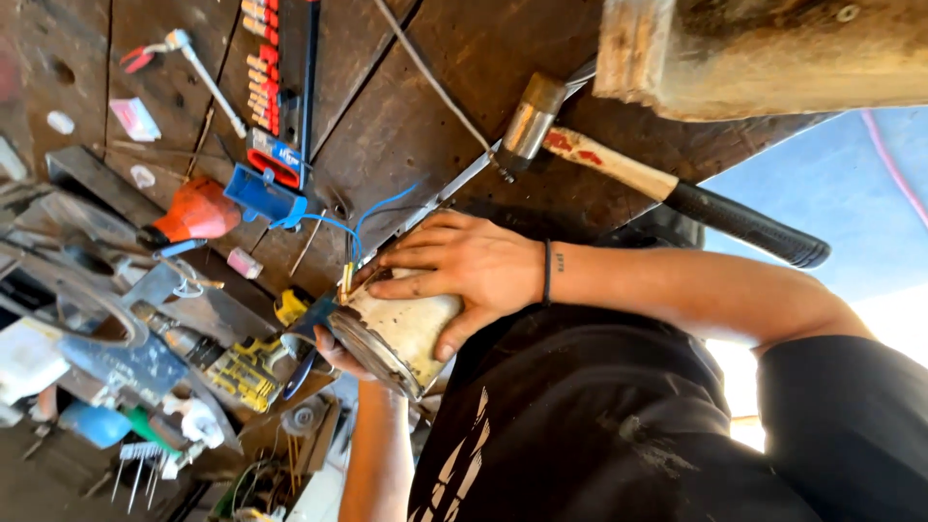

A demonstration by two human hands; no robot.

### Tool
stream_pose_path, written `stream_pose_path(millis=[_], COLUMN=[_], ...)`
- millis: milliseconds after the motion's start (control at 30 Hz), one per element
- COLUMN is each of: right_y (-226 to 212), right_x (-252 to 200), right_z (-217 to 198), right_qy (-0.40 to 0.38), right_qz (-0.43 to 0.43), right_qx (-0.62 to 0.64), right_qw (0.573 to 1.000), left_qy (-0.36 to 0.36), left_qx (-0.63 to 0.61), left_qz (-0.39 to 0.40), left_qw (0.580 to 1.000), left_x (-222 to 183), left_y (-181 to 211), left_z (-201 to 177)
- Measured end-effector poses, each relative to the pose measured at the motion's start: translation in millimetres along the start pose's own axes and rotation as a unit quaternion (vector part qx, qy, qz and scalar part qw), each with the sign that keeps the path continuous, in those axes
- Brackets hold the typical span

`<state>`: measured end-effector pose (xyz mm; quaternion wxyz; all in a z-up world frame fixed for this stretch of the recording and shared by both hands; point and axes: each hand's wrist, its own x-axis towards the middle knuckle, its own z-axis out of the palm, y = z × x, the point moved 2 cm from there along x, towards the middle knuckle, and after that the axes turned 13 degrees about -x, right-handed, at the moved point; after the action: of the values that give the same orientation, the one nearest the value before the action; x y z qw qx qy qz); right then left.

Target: Disassembling a cylindrical motor housing using a hammer and manual force on a workbench

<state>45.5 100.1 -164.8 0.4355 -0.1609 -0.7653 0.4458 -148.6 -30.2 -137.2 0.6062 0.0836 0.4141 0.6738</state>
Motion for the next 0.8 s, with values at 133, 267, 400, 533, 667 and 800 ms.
stream_pose_path(millis=[133, 267, 400, 533, 667, 800], right_y=[0.6, -7.6, -4.9, 19.5, 3.3, 9.7], right_x=[12.1, 25.8, 14.0, -16.3, -18.0, -51.6], right_z=[13.7, 20.3, 17.8, 11.8, 16.5, 34.9], right_qy=[-0.042, -0.091, -0.09, -0.114, -0.148, -0.156], right_qz=[0.0, 0.006, 0.028, 0.269, 0.395, 0.426], right_qx=[-0.013, 0.002, -0.001, 0.1, 0.189, 0.191], right_qw=[0.999, 0.996, 0.996, 0.951, 0.887, 0.871], left_qy=[-0.007, -0.021, -0.014, -0.001, 0.013, 0.02], left_qx=[-0.007, -0.023, -0.041, -0.061, -0.076, -0.091], left_qz=[0.016, 0.055, 0.083, 0.082, 0.071, 0.061], left_qw=[1.0, 0.998, 0.996, 0.995, 0.994, 0.994], left_x=[-9.9, -11.3, -21.5, -36.3, -45.7, -59.4], left_y=[1.9, -0.2, -4.6, -13.1, -18.2, -22.7], left_z=[-1.8, -4.4, -14.2, -28.7, -45.5, -57.9])
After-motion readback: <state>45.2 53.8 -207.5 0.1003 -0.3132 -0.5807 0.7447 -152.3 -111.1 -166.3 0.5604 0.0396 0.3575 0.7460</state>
